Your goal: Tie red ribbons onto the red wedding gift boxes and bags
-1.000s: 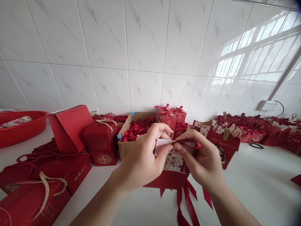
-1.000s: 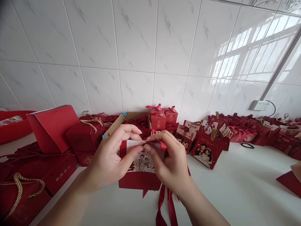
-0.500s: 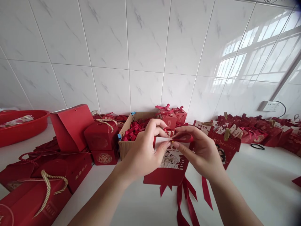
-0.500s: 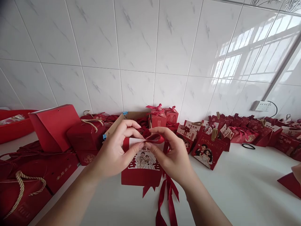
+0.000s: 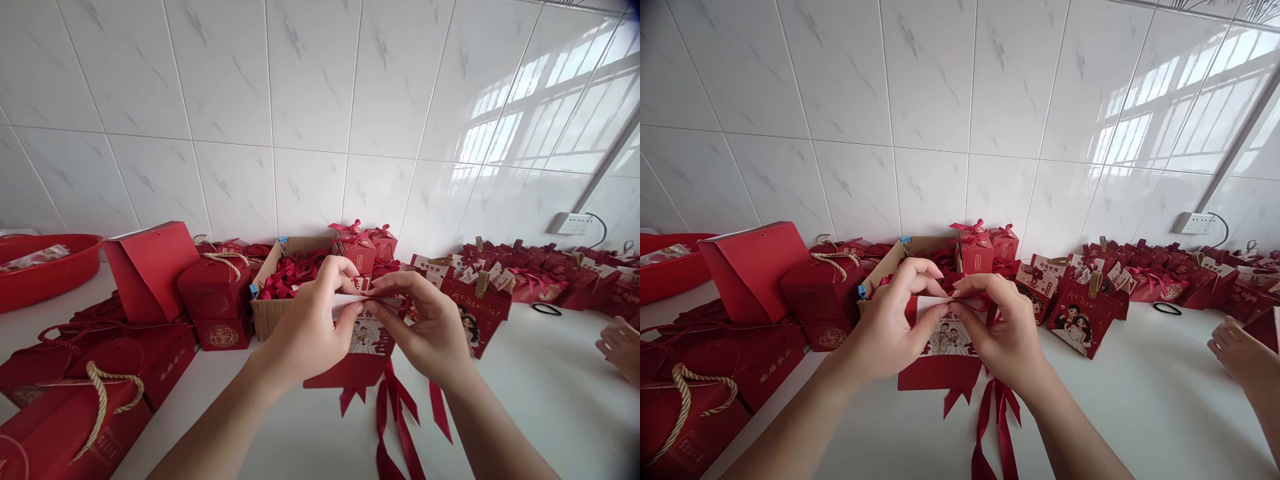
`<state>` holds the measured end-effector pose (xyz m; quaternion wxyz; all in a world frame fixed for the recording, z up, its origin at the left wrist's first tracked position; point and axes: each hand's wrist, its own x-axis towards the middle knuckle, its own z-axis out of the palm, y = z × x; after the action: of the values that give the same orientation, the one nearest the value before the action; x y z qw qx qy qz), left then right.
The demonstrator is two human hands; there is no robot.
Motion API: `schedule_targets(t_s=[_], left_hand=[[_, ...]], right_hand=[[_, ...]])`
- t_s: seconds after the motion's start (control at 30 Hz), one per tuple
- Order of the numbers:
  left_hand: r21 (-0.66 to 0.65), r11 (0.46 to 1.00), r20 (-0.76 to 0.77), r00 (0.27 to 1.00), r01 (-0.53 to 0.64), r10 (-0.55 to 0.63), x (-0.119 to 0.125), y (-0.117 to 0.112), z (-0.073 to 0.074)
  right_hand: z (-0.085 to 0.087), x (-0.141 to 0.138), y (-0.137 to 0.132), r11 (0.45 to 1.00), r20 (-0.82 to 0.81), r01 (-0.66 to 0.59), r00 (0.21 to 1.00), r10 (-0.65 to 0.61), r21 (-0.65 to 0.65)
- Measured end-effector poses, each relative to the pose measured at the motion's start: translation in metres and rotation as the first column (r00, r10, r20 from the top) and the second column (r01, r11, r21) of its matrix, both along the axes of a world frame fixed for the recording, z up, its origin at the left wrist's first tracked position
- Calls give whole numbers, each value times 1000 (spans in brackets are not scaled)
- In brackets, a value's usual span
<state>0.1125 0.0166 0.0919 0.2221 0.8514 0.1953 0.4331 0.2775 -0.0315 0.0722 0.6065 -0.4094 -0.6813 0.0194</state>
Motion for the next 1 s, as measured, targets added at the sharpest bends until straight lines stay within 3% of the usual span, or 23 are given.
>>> schedule_targets(t_s=[0.33, 0.53, 0.7, 0.8, 1.0], left_hand=[[-14, 999, -30, 998, -50, 49, 1, 2, -2], [-35, 999, 29, 999, -33, 34, 0, 8, -1], [23, 997, 86, 994, -75, 73, -3, 7, 2], [-42, 999, 37, 999, -22, 24, -2, 5, 3], [-219, 956, -20, 979, 195, -204, 6, 0, -3]], right_hand=[[-4, -3, 2, 996, -10, 90, 996, -90, 6], [2, 6, 4, 988, -135, -27, 991, 7, -150], [6, 19, 0, 978, -190, -86, 981, 49, -191], [6, 20, -1, 980, -207, -79, 978, 40, -182], [8, 13, -5, 982, -151, -78, 987, 53, -169]])
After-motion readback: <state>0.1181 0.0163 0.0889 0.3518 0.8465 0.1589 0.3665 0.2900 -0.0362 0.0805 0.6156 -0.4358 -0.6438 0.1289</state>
